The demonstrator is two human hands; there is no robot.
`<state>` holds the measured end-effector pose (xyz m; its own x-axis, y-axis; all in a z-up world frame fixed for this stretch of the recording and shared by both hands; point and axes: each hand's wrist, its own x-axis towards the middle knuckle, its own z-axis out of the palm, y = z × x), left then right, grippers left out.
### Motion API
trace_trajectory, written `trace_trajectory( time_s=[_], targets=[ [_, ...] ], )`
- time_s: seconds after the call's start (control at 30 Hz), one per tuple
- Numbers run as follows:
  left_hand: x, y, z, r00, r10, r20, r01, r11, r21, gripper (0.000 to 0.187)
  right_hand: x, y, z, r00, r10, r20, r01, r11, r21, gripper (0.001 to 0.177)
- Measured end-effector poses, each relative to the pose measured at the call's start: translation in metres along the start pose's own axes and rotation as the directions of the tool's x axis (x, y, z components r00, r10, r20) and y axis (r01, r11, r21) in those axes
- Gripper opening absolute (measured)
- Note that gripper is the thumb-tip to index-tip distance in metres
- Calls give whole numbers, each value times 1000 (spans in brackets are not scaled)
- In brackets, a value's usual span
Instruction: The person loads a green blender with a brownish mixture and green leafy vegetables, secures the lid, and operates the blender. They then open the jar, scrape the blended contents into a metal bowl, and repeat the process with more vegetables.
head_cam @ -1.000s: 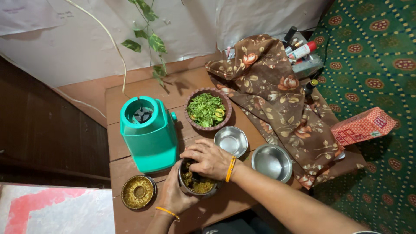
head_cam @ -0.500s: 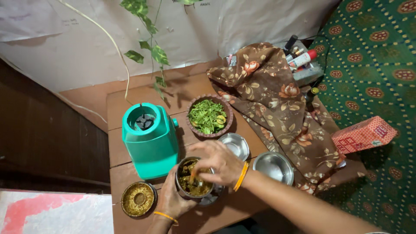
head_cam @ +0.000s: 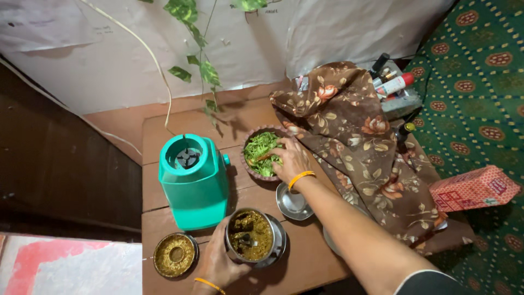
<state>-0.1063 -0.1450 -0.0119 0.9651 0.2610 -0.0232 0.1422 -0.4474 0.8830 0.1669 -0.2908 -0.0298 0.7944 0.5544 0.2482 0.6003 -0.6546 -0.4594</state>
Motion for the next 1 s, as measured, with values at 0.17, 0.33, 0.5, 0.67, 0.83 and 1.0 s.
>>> trace_trajectory(
  time_s=[0.17,0.33,0.5,0.67,0.83,1.0],
  targets=[
    [-7,-3,-1,996,64,-60,-62,997,42,110,-34,7,1,994,-104,-40,108,986,127,29],
    [-8,-10,-8,997,70,-38,-66,992,107,113,-81,-5,-26,857,-507,96,492,859,142,31],
    [-4,-12,-13,991,137,14,-137,969,206,114,-109,-37,-44,805,-586,90,565,805,180,38],
    [2,-9,-16,983,178,49,-184,959,213,108,-124,-57,-47,786,-602,140,580,797,170,39],
    [-1,-1,-25,981,188,41,-193,967,169,106,-118,-65,-53,771,-631,79,628,775,69,43],
    [-8,3,-34,979,195,53,-201,969,143,104,-107,-80,-63,654,-751,97,757,650,-73,43]
  ],
)
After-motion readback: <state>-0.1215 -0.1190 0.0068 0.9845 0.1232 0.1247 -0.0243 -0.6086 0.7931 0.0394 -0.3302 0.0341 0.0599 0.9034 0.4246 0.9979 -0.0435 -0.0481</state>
